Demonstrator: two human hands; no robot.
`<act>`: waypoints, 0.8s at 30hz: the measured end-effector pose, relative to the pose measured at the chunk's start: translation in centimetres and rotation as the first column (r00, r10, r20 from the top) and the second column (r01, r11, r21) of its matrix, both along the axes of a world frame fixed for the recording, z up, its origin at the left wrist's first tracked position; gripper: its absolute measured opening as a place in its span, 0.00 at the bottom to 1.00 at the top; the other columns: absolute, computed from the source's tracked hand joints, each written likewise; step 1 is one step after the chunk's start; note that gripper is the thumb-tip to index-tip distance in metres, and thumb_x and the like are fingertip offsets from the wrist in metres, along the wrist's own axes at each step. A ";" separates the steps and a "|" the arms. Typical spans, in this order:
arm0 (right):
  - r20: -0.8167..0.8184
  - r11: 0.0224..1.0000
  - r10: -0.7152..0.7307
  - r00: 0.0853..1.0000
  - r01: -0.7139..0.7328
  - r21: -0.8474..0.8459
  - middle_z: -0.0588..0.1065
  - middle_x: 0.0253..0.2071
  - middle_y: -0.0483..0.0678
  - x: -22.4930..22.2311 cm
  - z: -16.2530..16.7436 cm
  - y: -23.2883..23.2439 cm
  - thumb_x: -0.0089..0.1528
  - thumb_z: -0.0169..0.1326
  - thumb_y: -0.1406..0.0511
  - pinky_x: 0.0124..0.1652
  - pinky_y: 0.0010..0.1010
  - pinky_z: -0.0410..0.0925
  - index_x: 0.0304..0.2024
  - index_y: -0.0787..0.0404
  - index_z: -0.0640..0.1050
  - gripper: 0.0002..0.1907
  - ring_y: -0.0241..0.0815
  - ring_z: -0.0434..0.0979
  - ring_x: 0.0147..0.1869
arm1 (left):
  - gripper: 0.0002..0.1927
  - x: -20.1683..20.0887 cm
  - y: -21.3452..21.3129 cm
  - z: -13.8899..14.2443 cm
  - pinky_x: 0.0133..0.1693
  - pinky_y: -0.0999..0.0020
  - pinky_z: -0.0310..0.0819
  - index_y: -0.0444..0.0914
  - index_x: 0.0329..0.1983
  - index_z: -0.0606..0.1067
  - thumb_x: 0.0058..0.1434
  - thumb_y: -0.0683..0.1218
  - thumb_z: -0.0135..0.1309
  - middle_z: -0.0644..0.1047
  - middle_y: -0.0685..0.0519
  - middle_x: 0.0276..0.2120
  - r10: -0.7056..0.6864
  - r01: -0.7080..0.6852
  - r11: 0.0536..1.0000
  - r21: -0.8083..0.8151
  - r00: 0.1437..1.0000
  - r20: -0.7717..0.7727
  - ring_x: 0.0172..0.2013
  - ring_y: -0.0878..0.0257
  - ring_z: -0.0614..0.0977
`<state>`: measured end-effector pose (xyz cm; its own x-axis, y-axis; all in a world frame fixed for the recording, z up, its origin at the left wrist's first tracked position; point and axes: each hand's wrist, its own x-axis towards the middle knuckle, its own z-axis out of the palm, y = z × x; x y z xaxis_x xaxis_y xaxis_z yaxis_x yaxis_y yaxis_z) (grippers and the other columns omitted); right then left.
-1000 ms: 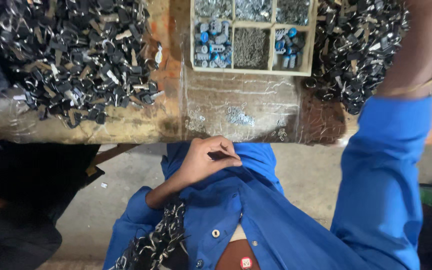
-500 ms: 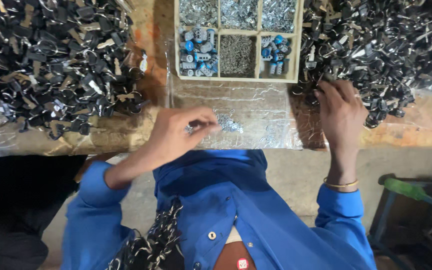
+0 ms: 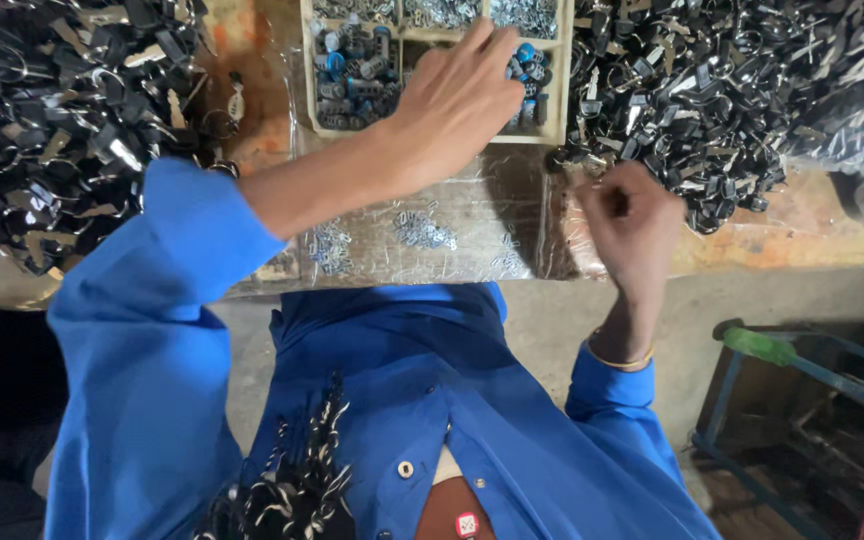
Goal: The person picks small metal pin components from a compartment tray and inserts them one at a time into the cylinder of a padlock body held in the other hand, pressing each pin into place by hand. Piles of finished and unfinished padlocks cover the workbench around them.
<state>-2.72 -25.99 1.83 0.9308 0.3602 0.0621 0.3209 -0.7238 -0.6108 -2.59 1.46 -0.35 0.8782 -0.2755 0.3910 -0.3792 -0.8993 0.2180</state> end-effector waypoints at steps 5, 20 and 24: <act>-0.012 0.965 0.193 0.981 -0.188 0.183 0.73 0.26 0.47 -2.0 0.1 3.1 0.64 0.68 0.65 0.32 0.27 0.63 0.29 0.64 0.73 0.16 0.32 0.70 0.29 | 0.05 3.3 -1.8 -0.1 0.26 0.60 0.76 0.36 0.23 0.81 0.41 0.40 0.62 0.80 0.40 0.32 0.026 0.014 0.979 0.205 0.982 -0.189 0.34 0.53 0.81; 0.203 0.934 0.356 0.912 -0.343 -0.099 0.76 0.46 0.49 -2.3 0.4 6.4 0.61 0.69 0.69 0.39 0.36 0.72 0.47 0.60 0.81 0.13 0.47 0.81 0.44 | 0.10 3.7 -1.0 1.5 0.35 0.55 0.78 0.36 0.28 0.83 0.40 0.37 0.65 0.83 0.43 0.27 -0.113 0.117 0.992 0.038 0.990 -0.085 0.36 0.50 0.85; 0.120 0.925 0.379 0.918 -0.373 -0.065 0.77 0.47 0.50 -0.8 1.4 6.6 0.62 0.68 0.70 0.39 0.33 0.72 0.47 0.61 0.83 0.11 0.45 0.80 0.41 | 0.12 3.9 -0.8 1.6 0.34 0.54 0.80 0.34 0.31 0.81 0.41 0.36 0.66 0.83 0.42 0.30 -0.161 0.150 0.983 -0.107 0.982 -0.096 0.37 0.49 0.86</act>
<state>-3.56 -19.38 3.22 0.7112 0.6868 0.1501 0.6479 -0.5574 -0.5192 1.36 0.62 1.24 0.8647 -0.3765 0.3324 -0.4835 -0.8030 0.3484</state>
